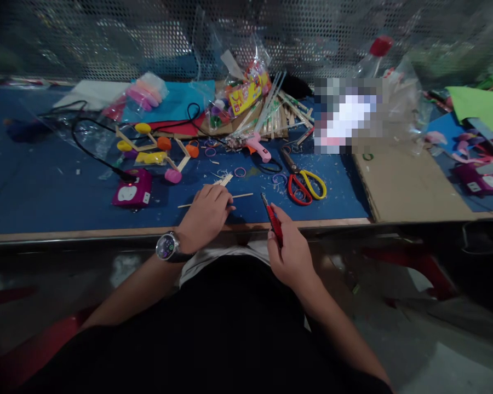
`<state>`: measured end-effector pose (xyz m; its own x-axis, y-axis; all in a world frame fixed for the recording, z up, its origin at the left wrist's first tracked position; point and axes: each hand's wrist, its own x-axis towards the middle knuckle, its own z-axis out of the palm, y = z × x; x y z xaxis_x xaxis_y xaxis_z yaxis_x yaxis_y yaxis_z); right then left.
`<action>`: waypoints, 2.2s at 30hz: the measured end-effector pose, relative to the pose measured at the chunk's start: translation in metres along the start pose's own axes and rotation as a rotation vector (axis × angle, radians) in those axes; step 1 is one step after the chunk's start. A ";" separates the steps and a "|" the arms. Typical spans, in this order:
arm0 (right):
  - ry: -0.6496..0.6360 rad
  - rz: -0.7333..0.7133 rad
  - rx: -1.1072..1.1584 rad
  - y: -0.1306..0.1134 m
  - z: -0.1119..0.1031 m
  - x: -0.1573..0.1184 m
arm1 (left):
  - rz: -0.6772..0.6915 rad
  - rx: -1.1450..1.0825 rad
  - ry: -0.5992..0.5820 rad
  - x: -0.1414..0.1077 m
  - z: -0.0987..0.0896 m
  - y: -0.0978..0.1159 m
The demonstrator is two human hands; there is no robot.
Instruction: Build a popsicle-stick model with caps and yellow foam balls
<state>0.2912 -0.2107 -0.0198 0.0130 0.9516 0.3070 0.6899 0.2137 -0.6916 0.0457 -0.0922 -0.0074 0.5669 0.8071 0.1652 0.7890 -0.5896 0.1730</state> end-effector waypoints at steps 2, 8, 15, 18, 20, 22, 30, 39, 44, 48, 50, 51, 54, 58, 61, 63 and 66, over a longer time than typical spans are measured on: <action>-0.001 -0.003 -0.001 0.001 0.001 0.000 | -0.008 -0.008 0.006 0.003 0.002 -0.003; 0.008 -0.032 -0.004 0.002 0.000 0.000 | -0.031 0.033 -0.043 0.014 -0.001 -0.007; 0.019 -0.029 0.002 0.003 0.000 -0.001 | 0.006 0.183 -0.141 0.025 -0.013 -0.002; 0.016 -0.038 0.005 0.004 0.001 -0.001 | 0.049 0.215 -0.171 0.031 -0.016 -0.001; 0.017 -0.039 0.001 0.005 0.001 -0.001 | 0.070 0.211 -0.179 0.035 -0.018 0.000; 0.017 -0.029 -0.006 0.005 0.000 -0.001 | 0.084 0.209 -0.186 0.036 -0.018 0.001; 0.024 -0.045 -0.014 0.005 0.001 -0.001 | 0.070 0.203 -0.169 0.034 -0.022 0.000; 0.013 -0.011 0.001 0.005 0.000 -0.001 | -0.345 -0.038 -0.037 0.009 -0.057 -0.021; 0.016 -0.012 0.009 0.006 0.001 -0.002 | -0.636 0.043 0.186 -0.004 -0.073 -0.056; 0.022 -0.013 0.010 0.006 0.002 -0.002 | -0.668 0.078 0.137 -0.003 -0.072 -0.077; 0.026 -0.018 0.013 0.006 0.003 -0.001 | -0.672 0.102 0.090 0.002 -0.069 -0.082; 0.026 -0.018 0.015 0.006 0.003 -0.001 | -0.677 0.114 0.061 0.004 -0.067 -0.083; 0.027 -0.015 0.010 0.007 0.002 -0.002 | -0.701 0.136 -0.004 0.011 -0.062 -0.086; 0.025 0.000 0.001 0.009 0.001 -0.003 | -0.693 0.156 -0.019 0.013 -0.060 -0.089; 0.017 0.026 0.007 0.011 0.001 -0.004 | -0.663 0.168 -0.012 0.011 -0.061 -0.088; 0.018 0.023 0.003 0.011 0.002 -0.004 | -0.642 0.165 -0.008 0.009 -0.061 -0.084; 0.018 0.004 -0.001 0.010 0.003 -0.004 | -0.609 0.146 0.003 0.006 -0.062 -0.073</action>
<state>0.2963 -0.2119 -0.0300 0.0286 0.9483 0.3162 0.6903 0.2101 -0.6924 -0.0239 -0.0464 0.0411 0.0045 0.9967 0.0814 0.9947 -0.0129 0.1023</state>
